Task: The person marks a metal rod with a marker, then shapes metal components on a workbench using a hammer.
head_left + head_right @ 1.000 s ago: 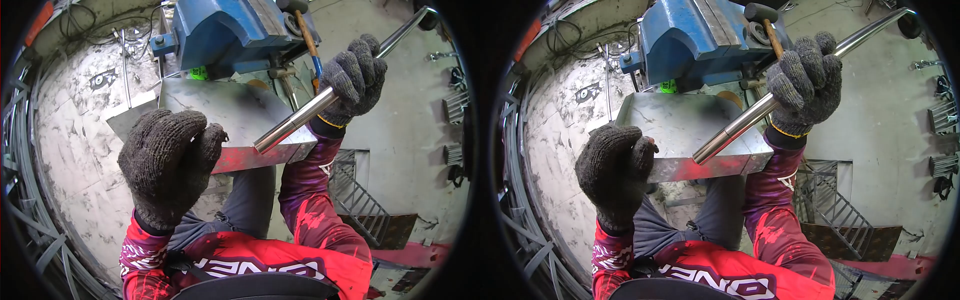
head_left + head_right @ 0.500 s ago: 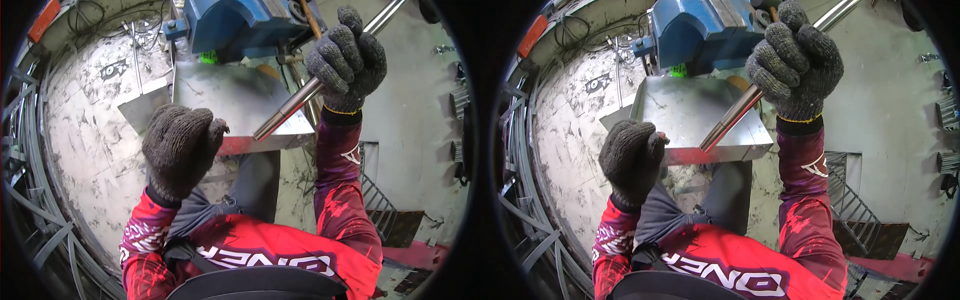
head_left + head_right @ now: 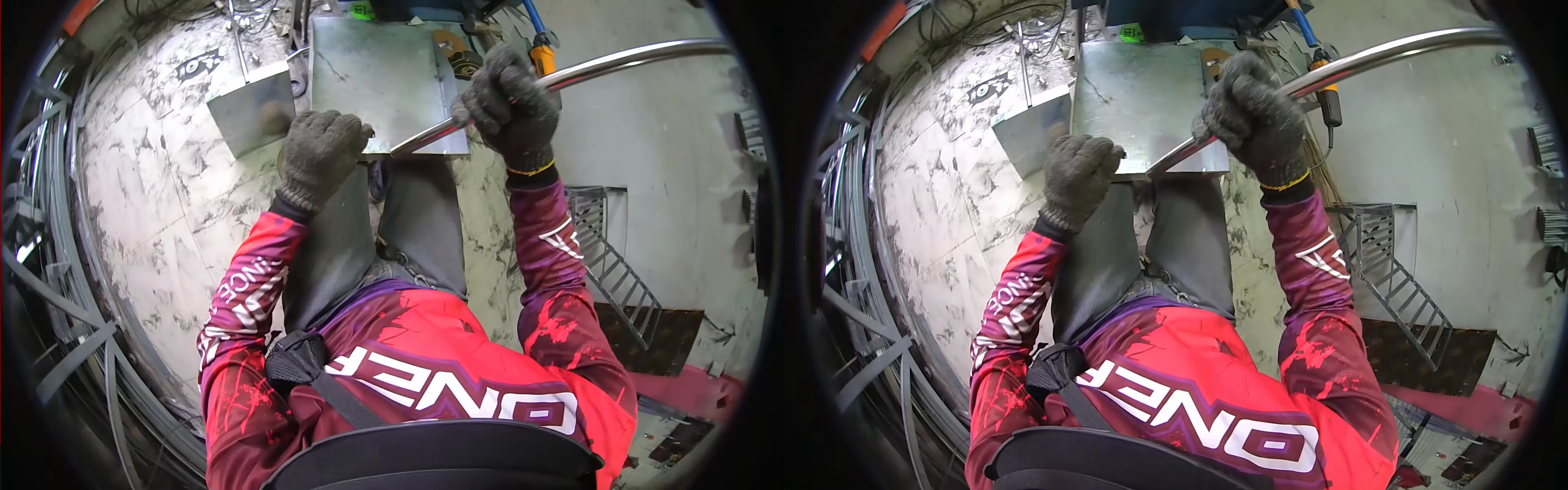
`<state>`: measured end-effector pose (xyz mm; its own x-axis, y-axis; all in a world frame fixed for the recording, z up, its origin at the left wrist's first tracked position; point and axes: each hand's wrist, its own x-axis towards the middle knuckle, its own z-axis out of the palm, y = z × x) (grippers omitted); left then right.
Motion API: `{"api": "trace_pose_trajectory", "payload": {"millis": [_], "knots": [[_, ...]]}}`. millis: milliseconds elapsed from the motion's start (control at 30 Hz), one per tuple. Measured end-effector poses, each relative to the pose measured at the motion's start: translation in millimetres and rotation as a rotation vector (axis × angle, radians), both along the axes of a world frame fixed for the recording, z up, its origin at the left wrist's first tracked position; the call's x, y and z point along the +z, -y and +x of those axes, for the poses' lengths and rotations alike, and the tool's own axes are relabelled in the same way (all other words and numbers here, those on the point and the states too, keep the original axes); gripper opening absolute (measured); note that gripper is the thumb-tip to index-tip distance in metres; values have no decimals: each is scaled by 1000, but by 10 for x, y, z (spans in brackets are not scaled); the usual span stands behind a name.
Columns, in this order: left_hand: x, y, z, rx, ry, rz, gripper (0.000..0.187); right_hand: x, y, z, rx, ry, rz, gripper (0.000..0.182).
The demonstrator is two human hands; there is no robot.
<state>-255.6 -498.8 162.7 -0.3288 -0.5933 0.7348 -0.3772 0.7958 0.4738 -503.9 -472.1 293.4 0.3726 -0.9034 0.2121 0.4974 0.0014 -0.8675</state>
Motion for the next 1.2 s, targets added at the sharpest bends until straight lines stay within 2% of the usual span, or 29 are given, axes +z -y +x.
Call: {"api": "trace_pose_trajectory", "payload": {"millis": [67,167,233,267,333,433,633,700,767,833,900,967,1033,1067,1133,1200], "knots": [[-97,-37,-26,17,41,22,11,-54,-162,72,-135,-23,63,14],[-83,-15,-6,-14,65,83,13,-38,-209,0,-108,-125,-11,15],[-3,-9,60,-181,167,107,9,-16,-322,60,-187,-146,21,16],[62,-26,83,-180,166,104,9,-18,-333,57,-192,-216,0,17],[178,-91,107,-201,504,154,10,-42,-362,16,-196,-286,-20,17],[147,-104,-23,-140,594,200,14,-98,-355,-47,-191,-255,31,18],[-13,-61,-184,-326,440,332,22,-124,-419,-32,-226,-220,29,20],[3,-88,-161,-338,431,355,21,-15,-489,0,-469,-843,-315,19],[43,-67,-139,-340,421,373,21,320,-577,41,-528,-322,-106,28],[55,-86,-141,-339,439,356,19,840,-683,80,-681,-60,-130,40],[26,-61,-183,-349,456,363,19,1113,-707,-208,-289,67,-172,43],[24,-24,-187,-348,470,364,19,1096,-748,-105,-430,-61,-180,45],[22,-62,-164,-312,479,366,15,1086,-774,-33,-435,-99,-209,44],[31,-103,-144,-313,481,364,15,1068,-778,-12,-437,-97,-211,44],[54,-184,-104,-162,460,316,17,1013,-771,-3,-603,-6,-200,44],[65,-273,-81,-98,457,276,20,933,-818,-189,-555,28,-206,42]]}}
